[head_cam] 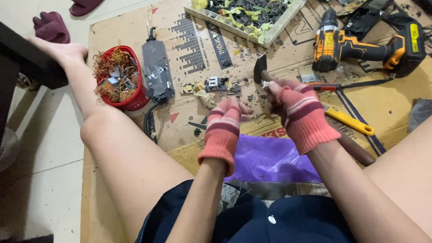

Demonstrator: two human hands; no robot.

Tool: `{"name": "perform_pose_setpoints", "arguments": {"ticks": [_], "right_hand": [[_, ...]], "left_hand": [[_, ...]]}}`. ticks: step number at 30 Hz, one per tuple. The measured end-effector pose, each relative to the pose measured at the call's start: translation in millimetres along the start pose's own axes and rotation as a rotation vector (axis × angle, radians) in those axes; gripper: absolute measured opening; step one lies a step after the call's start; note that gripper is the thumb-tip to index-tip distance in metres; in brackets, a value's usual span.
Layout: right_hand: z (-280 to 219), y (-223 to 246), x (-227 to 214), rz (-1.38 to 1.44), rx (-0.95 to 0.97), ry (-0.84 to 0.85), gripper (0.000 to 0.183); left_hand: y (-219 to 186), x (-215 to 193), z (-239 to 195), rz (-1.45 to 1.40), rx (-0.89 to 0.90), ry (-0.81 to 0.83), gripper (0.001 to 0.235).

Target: The person sits on the floor and uses pliers and a knife to disassemble a small electronic component. They strip wires and separate parts, placing the pieces on a cardboard surface surrounded by tools and debris.

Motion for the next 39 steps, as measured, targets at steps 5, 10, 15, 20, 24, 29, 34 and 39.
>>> {"name": "perform_pose_setpoints", "arguments": {"ticks": [5, 10, 15, 20, 24, 29, 34, 39], "right_hand": [[-49.3, 44.8, 12.7, -0.311, -0.172, 0.071, 0.03], [-17.5, 19.5, 5.4, -0.393, -0.068, 0.164, 0.023], [-1.1, 1.5, 1.4, -0.482, -0.187, 0.13, 0.019], [-0.7, 10.9, 7.7, 0.358, -0.02, 0.393, 0.013], [-52.6, 52.8, 9.9, -0.171, -0.166, 0.565, 0.03], [-39.9, 29.6, -3.7, -0.907, 0.127, 0.236, 0.04], [-4.0, -4.4, 4.4, 0.209, 0.113, 0.378, 0.007], [-41.9, 31.7, 12.5, -0.107, -0.237, 0.689, 0.018]], "left_hand": [[-5.6, 15.1, -24.5, -0.063, -0.04, 0.153, 0.05], [-14.5, 30.3, -34.4, 0.027, 0.007, 0.159, 0.053], [-4.0, 36.5, -33.3, 0.619, 0.105, 0.208, 0.039], [17.2, 38.9, -12.6, -0.449, -0.023, 0.401, 0.034], [1.1, 11.0, 5.1, -0.659, -0.064, 0.257, 0.013], [-13.0, 21.3, -46.0, -0.105, -0.118, 0.154, 0.027], [89.4, 6.6, 35.1, 0.303, -0.205, 0.139, 0.038], [66.4, -17.5, 71.1, 0.054, -0.201, 0.08, 0.023]]}}
Point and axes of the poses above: each hand's wrist, its own z-axis towards the middle knuckle, its own x-axis out of the palm, y = z × x, the point moved 6 cm from there along z, towards the middle knuckle, and after that the axes turned 15 degrees about -z, right-handed, at the moved point
